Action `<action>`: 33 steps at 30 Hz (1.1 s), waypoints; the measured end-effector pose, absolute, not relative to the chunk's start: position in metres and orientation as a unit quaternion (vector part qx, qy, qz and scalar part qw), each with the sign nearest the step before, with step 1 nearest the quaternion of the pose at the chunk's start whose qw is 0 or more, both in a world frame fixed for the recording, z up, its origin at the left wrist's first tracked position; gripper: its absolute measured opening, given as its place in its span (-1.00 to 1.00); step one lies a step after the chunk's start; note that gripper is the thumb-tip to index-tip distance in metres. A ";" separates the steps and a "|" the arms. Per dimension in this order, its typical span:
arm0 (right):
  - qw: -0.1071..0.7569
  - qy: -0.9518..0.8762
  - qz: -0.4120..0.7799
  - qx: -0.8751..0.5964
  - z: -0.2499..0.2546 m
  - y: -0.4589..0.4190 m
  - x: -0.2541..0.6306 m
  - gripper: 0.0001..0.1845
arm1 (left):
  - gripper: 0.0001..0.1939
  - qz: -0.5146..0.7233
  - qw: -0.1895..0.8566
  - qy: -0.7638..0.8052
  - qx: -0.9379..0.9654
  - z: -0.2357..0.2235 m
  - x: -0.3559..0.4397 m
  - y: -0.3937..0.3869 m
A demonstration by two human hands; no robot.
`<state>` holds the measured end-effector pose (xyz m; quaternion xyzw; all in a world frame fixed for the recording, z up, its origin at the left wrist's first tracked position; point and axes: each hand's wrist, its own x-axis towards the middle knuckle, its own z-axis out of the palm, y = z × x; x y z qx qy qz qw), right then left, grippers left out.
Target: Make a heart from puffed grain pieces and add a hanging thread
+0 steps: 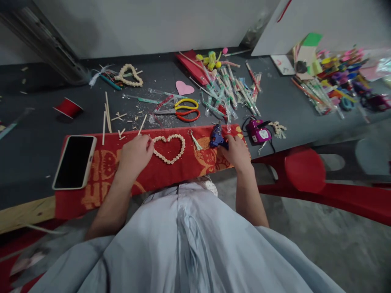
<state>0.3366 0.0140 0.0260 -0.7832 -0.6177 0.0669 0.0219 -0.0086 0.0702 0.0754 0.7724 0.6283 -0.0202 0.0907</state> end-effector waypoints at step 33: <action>0.381 -0.512 0.415 -0.649 0.058 0.027 0.240 -0.63 | -0.63 -0.029 0.112 0.684 0.721 0.071 -0.073 0.132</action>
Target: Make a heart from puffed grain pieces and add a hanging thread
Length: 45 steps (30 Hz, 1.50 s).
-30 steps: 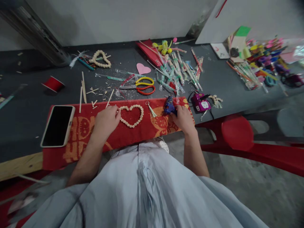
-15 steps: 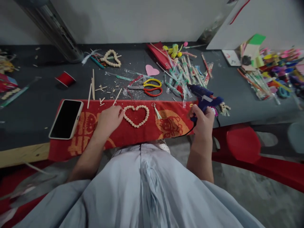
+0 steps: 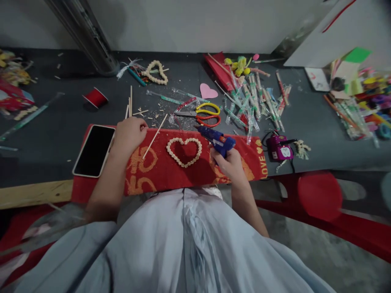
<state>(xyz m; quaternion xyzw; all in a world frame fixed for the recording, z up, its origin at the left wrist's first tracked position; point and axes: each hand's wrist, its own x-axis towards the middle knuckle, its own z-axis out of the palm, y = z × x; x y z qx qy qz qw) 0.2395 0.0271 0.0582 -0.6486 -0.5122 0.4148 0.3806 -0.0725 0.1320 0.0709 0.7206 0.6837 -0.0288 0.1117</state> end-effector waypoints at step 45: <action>0.311 -0.548 0.437 -0.642 0.052 0.014 0.204 -0.65 | -0.68 0.039 0.188 0.695 0.693 0.055 -0.092 0.055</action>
